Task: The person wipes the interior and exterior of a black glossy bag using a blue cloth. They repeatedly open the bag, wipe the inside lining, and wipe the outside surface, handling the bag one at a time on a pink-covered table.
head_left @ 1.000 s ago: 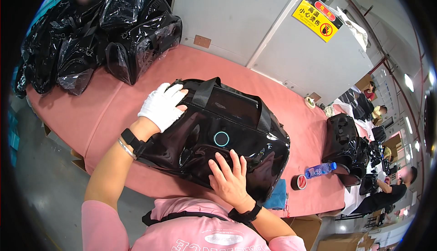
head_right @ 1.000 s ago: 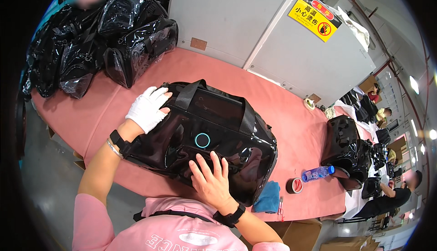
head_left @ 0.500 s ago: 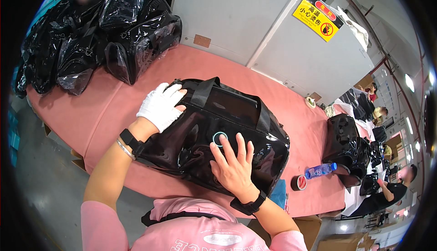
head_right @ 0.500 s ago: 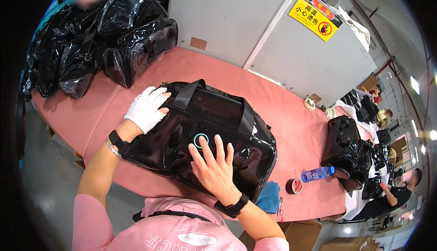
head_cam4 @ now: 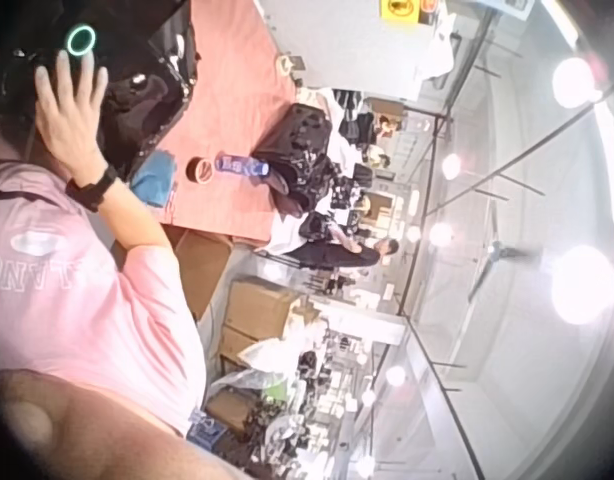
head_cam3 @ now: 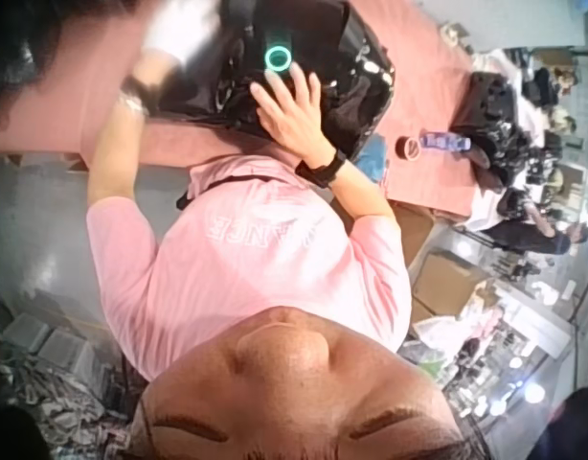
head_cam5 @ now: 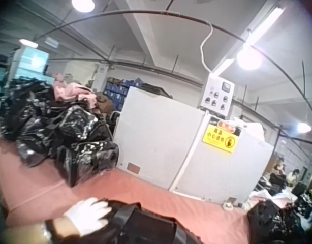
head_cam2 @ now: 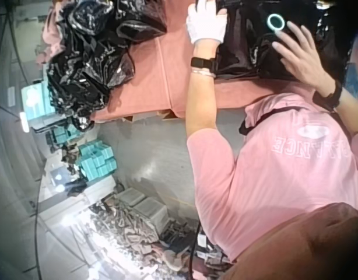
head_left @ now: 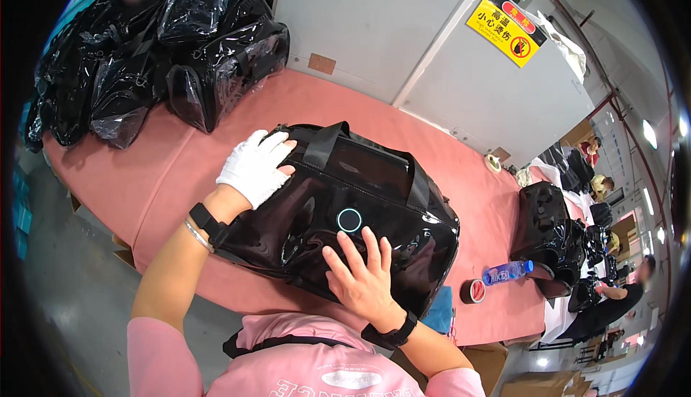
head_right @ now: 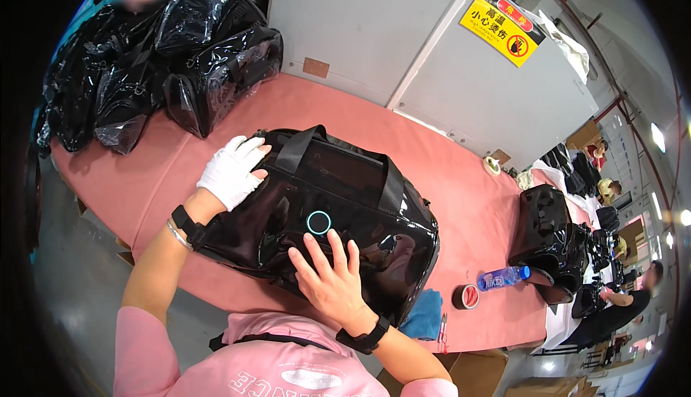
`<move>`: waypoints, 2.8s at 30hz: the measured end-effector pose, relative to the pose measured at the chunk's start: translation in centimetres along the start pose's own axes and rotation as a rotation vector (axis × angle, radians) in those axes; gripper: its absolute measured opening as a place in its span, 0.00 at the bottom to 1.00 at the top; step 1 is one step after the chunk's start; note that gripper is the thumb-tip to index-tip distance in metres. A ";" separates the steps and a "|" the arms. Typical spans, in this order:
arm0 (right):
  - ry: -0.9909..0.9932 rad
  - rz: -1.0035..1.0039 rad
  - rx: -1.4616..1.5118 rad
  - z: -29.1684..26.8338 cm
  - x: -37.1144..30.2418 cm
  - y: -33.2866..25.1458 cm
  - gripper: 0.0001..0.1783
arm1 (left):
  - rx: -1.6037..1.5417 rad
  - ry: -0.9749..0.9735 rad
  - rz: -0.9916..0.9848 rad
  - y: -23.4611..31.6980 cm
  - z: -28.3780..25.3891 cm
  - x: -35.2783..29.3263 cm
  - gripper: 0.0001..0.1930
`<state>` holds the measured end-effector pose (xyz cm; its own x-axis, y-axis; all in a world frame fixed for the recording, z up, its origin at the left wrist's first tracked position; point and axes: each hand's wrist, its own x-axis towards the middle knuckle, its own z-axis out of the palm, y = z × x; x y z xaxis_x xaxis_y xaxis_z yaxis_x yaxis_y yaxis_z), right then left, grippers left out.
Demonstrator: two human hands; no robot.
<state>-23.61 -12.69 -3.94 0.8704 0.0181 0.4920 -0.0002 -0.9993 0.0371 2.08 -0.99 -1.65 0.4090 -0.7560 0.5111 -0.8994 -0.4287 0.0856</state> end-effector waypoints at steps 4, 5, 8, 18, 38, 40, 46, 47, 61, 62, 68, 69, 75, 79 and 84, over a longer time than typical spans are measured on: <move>-0.046 0.016 0.031 0.4 -1.0 -0.1 0.30 | 0.029 0.054 0.032 -0.2 0.3 -0.1 0.22; -0.048 0.022 0.033 0.3 -1.0 0.0 0.30 | 0.027 0.050 0.031 -0.1 0.2 0.0 0.22; -0.045 0.038 0.038 0.2 -1.2 0.2 0.30 | -0.026 -0.047 -0.033 0.1 -0.2 0.2 0.23; -0.011 0.034 0.037 0.0 -0.7 0.6 0.31 | -0.027 -0.036 -0.029 0.2 -0.2 0.0 0.23; -0.223 0.817 0.732 -4.4 8.7 12.2 0.28 | -0.495 0.206 -0.528 0.1 0.1 -6.3 0.23; 0.012 0.671 0.796 -5.2 8.9 10.5 0.23 | -0.722 0.209 -0.608 0.2 -0.2 -6.4 0.21; 0.143 0.509 0.864 -8.5 5.9 8.2 0.15 | -1.045 0.245 -0.576 4.1 -3.4 -3.8 0.17; 0.081 0.506 0.814 -8.4 4.7 8.2 0.15 | -0.893 0.192 -0.455 5.1 -3.7 -3.4 0.17; -0.806 0.254 0.971 -5.1 3.0 8.3 0.26 | -0.422 0.141 -0.146 5.9 -4.1 -6.4 0.07; -0.773 0.269 0.919 -6.0 3.8 8.2 0.25 | -0.364 0.083 -0.118 5.1 -3.8 -6.6 0.07; -0.570 0.848 1.361 -6.1 3.2 8.6 0.23 | -0.173 -0.236 0.108 5.6 -7.8 -5.0 0.16; -0.569 0.866 1.480 -7.1 3.5 8.0 0.22 | -0.142 -0.339 0.134 6.1 -8.1 -4.1 0.21; -0.778 1.113 1.610 -7.4 3.1 7.4 0.22 | -0.065 -0.177 0.436 4.5 -4.4 0.2 0.14; -0.729 0.658 1.102 -7.8 3.7 5.9 0.26 | -0.017 -0.086 0.515 7.4 -5.4 0.9 0.07; -0.425 0.183 0.818 -0.1 6.1 2.7 0.20 | -0.106 0.061 0.537 10.9 -6.4 1.2 0.05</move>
<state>-18.32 -15.28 -0.79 0.9979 0.0066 0.0647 0.0508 -0.7009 -0.7114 -8.25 -3.41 5.38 -0.1186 -0.8233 0.5551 -0.9911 0.0638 -0.1170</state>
